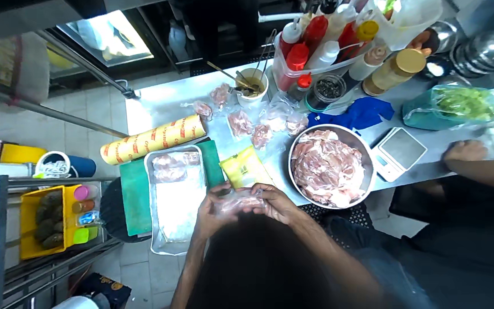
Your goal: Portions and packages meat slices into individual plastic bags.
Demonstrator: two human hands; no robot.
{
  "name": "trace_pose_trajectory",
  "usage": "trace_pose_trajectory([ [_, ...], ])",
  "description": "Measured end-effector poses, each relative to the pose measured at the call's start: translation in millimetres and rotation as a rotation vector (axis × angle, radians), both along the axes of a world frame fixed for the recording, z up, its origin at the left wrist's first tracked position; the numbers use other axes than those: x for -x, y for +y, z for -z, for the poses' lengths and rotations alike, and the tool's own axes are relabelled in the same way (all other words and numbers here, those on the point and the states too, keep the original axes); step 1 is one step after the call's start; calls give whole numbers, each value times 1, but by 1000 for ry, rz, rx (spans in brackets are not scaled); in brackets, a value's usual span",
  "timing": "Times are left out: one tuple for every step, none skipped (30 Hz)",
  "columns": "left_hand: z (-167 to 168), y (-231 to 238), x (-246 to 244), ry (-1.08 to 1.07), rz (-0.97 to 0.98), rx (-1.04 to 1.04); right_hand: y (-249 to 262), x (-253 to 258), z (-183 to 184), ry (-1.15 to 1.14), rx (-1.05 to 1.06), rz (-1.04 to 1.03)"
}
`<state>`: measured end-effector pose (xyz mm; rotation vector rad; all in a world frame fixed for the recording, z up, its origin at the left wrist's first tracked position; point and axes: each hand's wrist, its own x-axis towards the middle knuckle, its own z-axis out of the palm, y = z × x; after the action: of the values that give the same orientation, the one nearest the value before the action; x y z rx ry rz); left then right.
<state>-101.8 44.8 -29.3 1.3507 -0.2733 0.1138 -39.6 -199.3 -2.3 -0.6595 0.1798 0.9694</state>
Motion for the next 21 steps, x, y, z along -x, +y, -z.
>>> trace_pose_trajectory([
  [3,2,2,-4,-51,2,6,3,3,51,-14,-15],
  [6,5,4,-5,-90,6,12,5,6,82,-26,-31],
  [9,10,5,-2,-120,11,18,6,8,84,-42,-58],
  [11,15,7,10,-146,16,23,6,10,52,-67,-99],
  [13,22,8,26,-177,21,28,5,10,-22,-90,-147],
  [13,29,9,46,-209,38,33,2,8,-140,-78,-180],
  [12,36,9,63,-242,65,41,-1,5,-301,-4,-197],
  [10,43,9,79,-280,87,50,-4,3,-490,122,-207],
  [7,50,9,102,-338,83,60,-7,2,-670,269,-220],
  [4,56,7,130,-414,59,70,-9,4,-812,415,-216],
  [1,62,5,162,-496,26,81,-11,7,-895,525,-214],
  [-1,67,2,189,-567,-12,92,-15,11,-923,594,-216],
  [-2,73,-1,209,-622,-57,104,-20,16,-913,638,-220],
  [-1,80,-5,231,-678,-107,116,-26,22,-879,667,-219],
  [3,85,-9,256,-742,-164,127,-33,30,-832,692,-217],
  [11,91,-14,284,-803,-222,137,-40,38,-781,726,-213],
  [20,96,-20,318,-858,-285,145,-47,45,-736,775,-213],
  [32,102,-26,357,-910,-345,151,-54,51,-711,834,-211],
  [44,110,-33,388,-947,-397,155,-61,55,-707,892,-206],
  [56,118,-38,406,-973,-446,154,-67,57,-713,932,-196],
  [66,128,-42,410,-976,-491,149,-72,57,-715,951,-181],
])
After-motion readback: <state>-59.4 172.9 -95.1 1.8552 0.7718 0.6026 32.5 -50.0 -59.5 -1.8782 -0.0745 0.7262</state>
